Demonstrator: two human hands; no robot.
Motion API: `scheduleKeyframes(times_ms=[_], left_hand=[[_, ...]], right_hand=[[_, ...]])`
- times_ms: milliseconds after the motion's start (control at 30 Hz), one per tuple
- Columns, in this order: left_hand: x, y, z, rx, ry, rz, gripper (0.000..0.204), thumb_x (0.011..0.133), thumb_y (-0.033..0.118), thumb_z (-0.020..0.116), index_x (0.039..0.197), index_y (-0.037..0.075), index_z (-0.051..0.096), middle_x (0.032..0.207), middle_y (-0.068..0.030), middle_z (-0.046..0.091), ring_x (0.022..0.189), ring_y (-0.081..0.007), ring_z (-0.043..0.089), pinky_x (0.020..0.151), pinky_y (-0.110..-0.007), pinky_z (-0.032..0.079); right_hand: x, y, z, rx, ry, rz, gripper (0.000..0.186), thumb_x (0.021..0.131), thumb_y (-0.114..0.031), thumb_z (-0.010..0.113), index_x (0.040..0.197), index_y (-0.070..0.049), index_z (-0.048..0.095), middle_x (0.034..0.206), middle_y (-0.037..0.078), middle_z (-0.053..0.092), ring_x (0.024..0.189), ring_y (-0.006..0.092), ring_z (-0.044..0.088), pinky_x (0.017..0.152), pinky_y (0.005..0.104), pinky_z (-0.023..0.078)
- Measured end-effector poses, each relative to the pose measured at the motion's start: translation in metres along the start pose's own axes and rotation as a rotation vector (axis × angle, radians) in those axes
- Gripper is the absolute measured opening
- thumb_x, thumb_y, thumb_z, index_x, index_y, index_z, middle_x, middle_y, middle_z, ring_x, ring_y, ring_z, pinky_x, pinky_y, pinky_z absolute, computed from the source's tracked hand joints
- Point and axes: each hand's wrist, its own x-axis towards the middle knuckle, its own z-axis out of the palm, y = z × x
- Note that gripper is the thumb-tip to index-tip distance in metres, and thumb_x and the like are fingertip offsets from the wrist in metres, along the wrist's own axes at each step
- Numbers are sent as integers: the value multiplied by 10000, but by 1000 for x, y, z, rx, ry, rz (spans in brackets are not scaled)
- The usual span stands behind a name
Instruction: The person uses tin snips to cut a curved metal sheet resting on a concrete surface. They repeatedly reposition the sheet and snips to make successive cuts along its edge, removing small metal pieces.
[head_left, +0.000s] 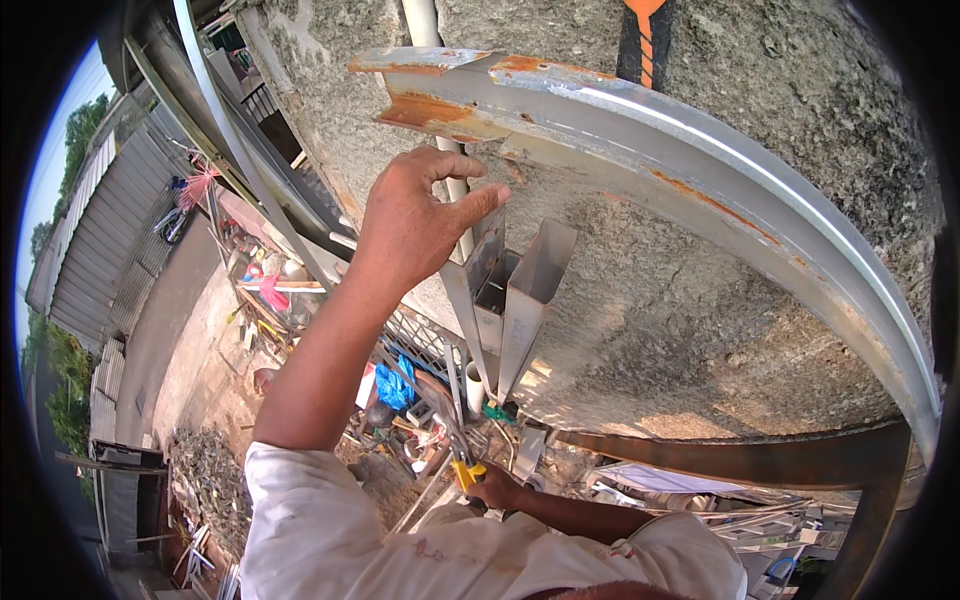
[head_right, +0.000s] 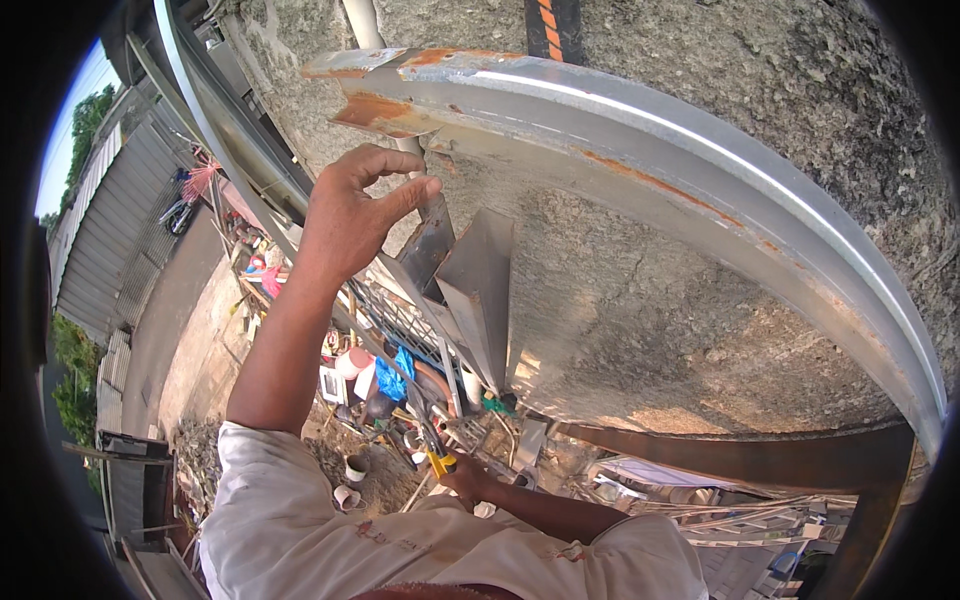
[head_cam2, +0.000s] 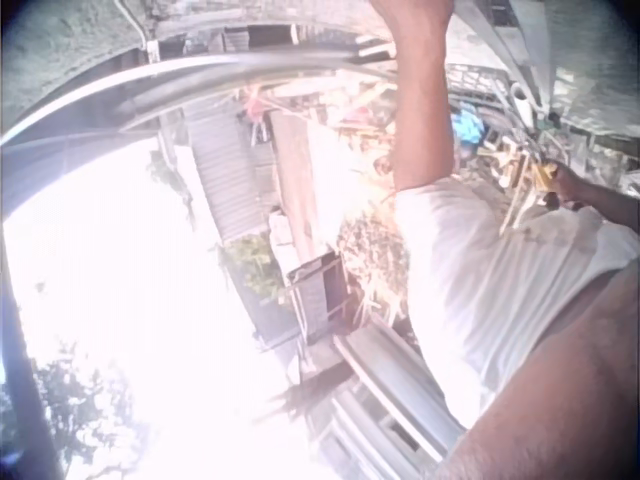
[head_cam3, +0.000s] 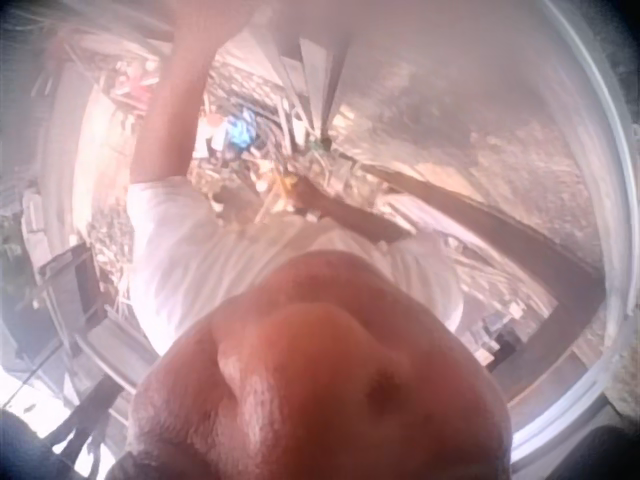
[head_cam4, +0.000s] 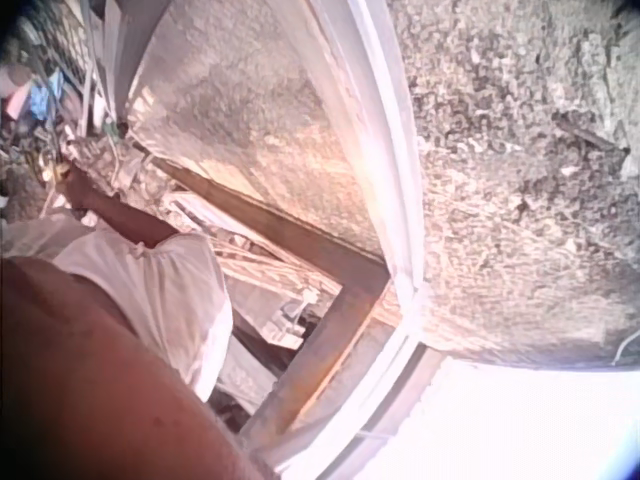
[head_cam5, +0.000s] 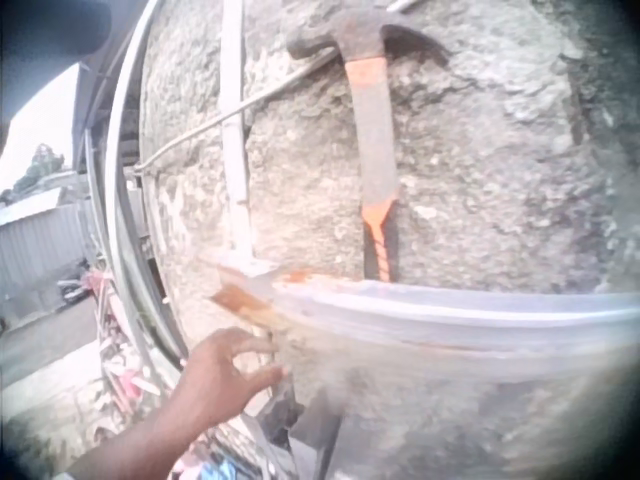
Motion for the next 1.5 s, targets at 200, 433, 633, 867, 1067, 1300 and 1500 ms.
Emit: scheduleKeyframes(times_ms=[200, 433, 633, 867, 1067, 1300, 1500], left_hand=[[11, 9, 13, -161, -70, -173, 339, 846, 285, 847, 986, -19, 786, 977, -151, 756, 862, -238, 709, 793, -361, 542], [11, 0, 16, -446, -86, -218, 189, 887, 186, 802, 880, -1, 781, 754, -45, 712, 693, -107, 601, 670, -301, 488], [13, -10, 18, -341, -35, -141, 161, 889, 177, 788, 883, 16, 788, 746, -57, 721, 690, -129, 622, 678, -321, 496], [15, -9, 17, -233, -11, -114, 208, 889, 228, 796, 908, 22, 796, 758, -102, 730, 677, -169, 640, 686, -360, 512], [15, 1, 10, -58, -62, -201, 279, 912, 249, 781, 911, -29, 766, 689, -63, 642, 666, -119, 525, 653, -340, 460], [22, -2, 7, 72, -100, -150, 378, 907, 355, 782, 942, -22, 778, 718, -153, 669, 662, -194, 577, 679, -398, 487], [32, -10, 4, 160, -176, -177, 421, 869, 398, 818, 931, -16, 780, 728, -160, 669, 687, -193, 614, 685, -390, 491]], right_hand=[[-58, 24, -16, 74, 128, 45, 286, 831, -124, 683, 1106, -46, 659, 1000, 51, 709, 907, 166, 668, 825, 344, 522], [-82, 11, -35, 196, 259, 154, 256, 801, -119, 630, 1034, -33, 693, 947, 31, 708, 879, 167, 661, 821, 330, 514], [-78, 19, -37, 174, 245, 115, 259, 798, -124, 644, 1037, -36, 694, 952, 44, 713, 883, 176, 668, 823, 335, 518], [-86, 22, -35, 201, 208, 151, 271, 820, -116, 654, 1074, -31, 691, 994, 44, 722, 921, 175, 675, 871, 335, 521], [-91, 29, -40, 289, 223, 139, 296, 811, -86, 682, 1100, -23, 669, 987, 45, 719, 910, 177, 684, 869, 340, 533], [-96, 26, -41, 180, 290, 196, 249, 826, -96, 677, 1069, -45, 678, 946, 35, 716, 876, 158, 683, 822, 332, 535], [-96, 21, -39, 246, 222, 91, 232, 848, -124, 679, 1070, -54, 682, 931, 26, 713, 839, 142, 679, 773, 318, 536]])
